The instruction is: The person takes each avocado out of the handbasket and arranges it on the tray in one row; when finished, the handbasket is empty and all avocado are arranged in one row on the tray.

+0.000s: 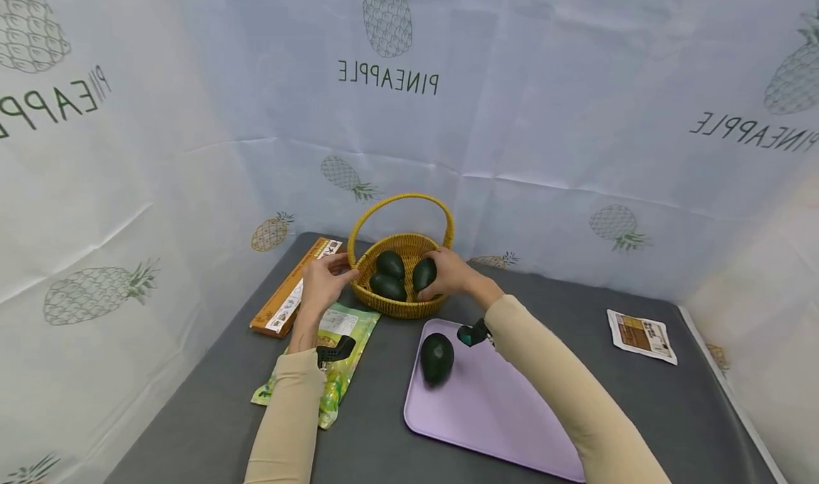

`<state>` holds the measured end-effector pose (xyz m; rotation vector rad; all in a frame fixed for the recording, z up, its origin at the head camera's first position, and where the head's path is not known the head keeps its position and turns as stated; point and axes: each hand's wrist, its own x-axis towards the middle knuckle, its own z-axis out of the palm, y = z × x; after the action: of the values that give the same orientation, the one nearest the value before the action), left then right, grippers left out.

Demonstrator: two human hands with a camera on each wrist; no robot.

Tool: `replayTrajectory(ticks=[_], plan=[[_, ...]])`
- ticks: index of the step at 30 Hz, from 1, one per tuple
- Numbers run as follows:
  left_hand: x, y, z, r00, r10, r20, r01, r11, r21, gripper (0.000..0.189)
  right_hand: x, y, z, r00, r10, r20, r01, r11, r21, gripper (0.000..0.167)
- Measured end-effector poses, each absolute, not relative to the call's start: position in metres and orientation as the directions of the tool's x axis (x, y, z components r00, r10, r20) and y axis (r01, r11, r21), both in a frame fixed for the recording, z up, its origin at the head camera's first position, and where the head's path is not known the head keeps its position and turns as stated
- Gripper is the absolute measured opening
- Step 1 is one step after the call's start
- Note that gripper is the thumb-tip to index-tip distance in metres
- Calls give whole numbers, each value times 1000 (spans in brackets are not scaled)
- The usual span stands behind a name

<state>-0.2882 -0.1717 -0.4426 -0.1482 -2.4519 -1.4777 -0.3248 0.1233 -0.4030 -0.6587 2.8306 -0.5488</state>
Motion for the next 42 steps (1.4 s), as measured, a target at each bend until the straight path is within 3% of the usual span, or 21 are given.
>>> replayTrajectory(ticks=[4, 10, 19, 29, 42], plan=[[-289, -172, -446, -957, -41, 286, 232, 480, 846, 45, -304, 147, -383, -908, -419, 7, -366, 785, -499, 97], [-290, -177, -445, -955, -40, 293, 241, 472, 848, 45, -250, 188, -362, -906, -413, 92, -393, 740, -546, 99], [-295, -179, -435, -953, -41, 300, 247, 468, 848, 45, -172, 222, -425, -903, -399, 160, -417, 723, -550, 100], [-300, -179, -434, -963, -37, 266, 221, 456, 862, 47, -160, 221, -463, -894, -431, 120, -421, 720, -551, 101], [-297, -171, -441, -973, -43, 227, 184, 446, 876, 48, -159, 224, -470, -882, -468, 52, -416, 723, -552, 107]])
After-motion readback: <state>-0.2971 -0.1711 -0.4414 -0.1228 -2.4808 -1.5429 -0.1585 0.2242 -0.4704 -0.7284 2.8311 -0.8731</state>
